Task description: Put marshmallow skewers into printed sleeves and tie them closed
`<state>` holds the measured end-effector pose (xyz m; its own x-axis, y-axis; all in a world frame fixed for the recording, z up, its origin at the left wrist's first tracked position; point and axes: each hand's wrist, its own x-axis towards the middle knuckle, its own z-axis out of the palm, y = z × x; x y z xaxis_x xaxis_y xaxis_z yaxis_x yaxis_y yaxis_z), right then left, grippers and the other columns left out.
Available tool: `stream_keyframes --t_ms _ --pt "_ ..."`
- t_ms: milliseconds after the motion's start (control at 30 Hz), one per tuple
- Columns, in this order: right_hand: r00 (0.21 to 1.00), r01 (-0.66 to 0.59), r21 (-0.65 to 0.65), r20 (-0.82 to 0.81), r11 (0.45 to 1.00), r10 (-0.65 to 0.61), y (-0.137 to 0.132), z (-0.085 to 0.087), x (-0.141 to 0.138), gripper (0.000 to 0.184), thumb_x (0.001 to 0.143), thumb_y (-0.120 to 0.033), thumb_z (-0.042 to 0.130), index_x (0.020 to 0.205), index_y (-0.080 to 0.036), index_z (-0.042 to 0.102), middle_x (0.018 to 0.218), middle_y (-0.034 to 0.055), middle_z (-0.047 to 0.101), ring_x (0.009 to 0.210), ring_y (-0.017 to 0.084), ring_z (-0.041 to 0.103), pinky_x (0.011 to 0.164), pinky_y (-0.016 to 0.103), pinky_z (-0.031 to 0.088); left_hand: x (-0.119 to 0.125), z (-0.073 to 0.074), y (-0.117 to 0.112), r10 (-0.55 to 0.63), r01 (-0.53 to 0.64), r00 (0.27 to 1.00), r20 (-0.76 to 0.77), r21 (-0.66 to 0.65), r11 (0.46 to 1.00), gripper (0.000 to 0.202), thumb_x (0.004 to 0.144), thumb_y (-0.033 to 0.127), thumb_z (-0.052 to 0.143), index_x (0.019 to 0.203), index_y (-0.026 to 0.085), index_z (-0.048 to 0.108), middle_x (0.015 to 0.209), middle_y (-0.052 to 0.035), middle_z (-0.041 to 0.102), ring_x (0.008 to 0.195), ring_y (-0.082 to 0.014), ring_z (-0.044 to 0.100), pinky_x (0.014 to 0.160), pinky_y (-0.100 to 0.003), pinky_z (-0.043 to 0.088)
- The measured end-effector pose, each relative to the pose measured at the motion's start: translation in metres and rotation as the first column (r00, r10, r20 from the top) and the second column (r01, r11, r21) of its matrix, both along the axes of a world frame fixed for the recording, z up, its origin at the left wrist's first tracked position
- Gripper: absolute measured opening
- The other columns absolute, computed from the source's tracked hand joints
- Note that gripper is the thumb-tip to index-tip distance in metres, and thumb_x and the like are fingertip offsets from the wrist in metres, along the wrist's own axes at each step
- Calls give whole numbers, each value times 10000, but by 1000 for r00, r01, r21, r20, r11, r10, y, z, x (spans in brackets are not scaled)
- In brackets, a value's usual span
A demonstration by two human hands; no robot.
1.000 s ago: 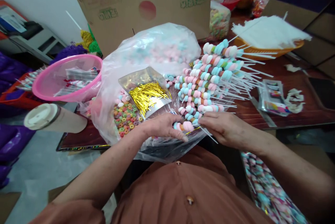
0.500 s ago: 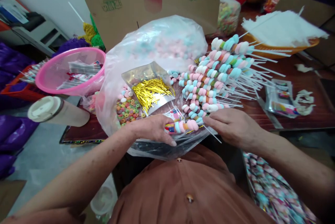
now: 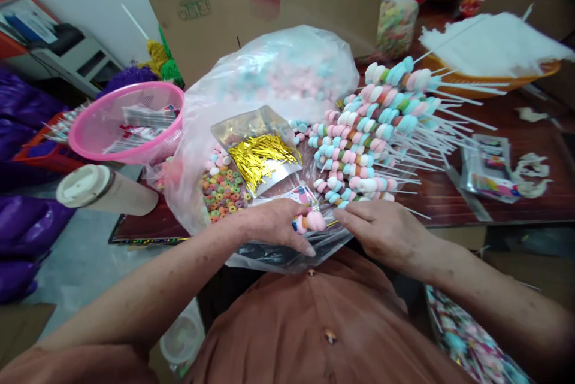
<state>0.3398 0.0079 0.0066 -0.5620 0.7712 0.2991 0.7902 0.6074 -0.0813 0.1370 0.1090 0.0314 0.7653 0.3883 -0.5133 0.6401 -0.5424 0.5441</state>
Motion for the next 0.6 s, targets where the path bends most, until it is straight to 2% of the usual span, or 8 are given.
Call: stream_keyframes --t_ms 67,133,233,333,400,467,533,600 --pt "997 47 -110 71 993 -40 2 2 -1 236 744 -46 424 857 -145 606 711 54 593 569 144 509 495 256 286 2 1 0 7 -7 1000 -4 16 1000 398 603 472 712 862 184 622 726 18 604 660 -166 549 541 -220 346" --pt "993 49 -223 116 974 -23 3 6 1 247 718 -31 440 860 -158 597 721 40 601 556 129 508 484 246 259 5 2 -1 -26 26 1000 -6 49 998 409 598 471 712 880 189 619 746 11 608 679 -175 553 547 -226 347" --pt "998 0 -351 51 936 19 5 8 -2 209 736 -66 450 859 -174 579 761 25 611 593 125 530 496 232 287 17 2 -7 -74 78 997 -37 143 987 372 594 422 717 862 186 616 726 -4 608 682 -195 559 545 -242 348" --pt "997 27 -335 -63 942 -51 8 -4 -17 185 741 -84 452 869 -140 574 821 65 620 663 149 554 536 235 359 32 -3 -10 -55 52 997 48 70 996 431 589 380 725 933 159 589 769 -14 626 690 -190 577 551 -239 377" --pt "989 20 -330 -133 944 -67 9 -15 -26 183 747 -86 459 880 -116 580 818 87 622 699 167 564 574 247 404 33 -5 -6 -45 46 988 147 0 999 596 577 364 742 1087 141 528 884 -34 645 764 -192 597 606 -233 411" --pt "975 -2 -360 -209 933 -78 9 -24 -27 184 781 -98 448 904 -118 584 802 81 621 712 169 568 607 256 432 22 -2 3 -47 41 985 166 39 998 794 565 406 752 1239 144 424 1019 -69 637 879 -219 596 687 -245 424" --pt "946 -13 -380 -303 925 -111 9 -25 -19 196 835 -121 417 936 -142 583 809 69 621 725 161 572 636 258 450 4 4 13 -62 55 997 52 140 989 873 551 499 738 1281 167 394 1073 -92 627 939 -256 584 722 -265 418" --pt "912 -33 -367 -391 930 -122 9 -20 -8 222 872 -139 388 985 -165 578 845 70 623 764 162 580 674 267 465 -13 9 20 -96 117 986 -139 156 981 731 571 538 707 1176 182 503 1008 -83 648 893 -258 595 695 -259 411"
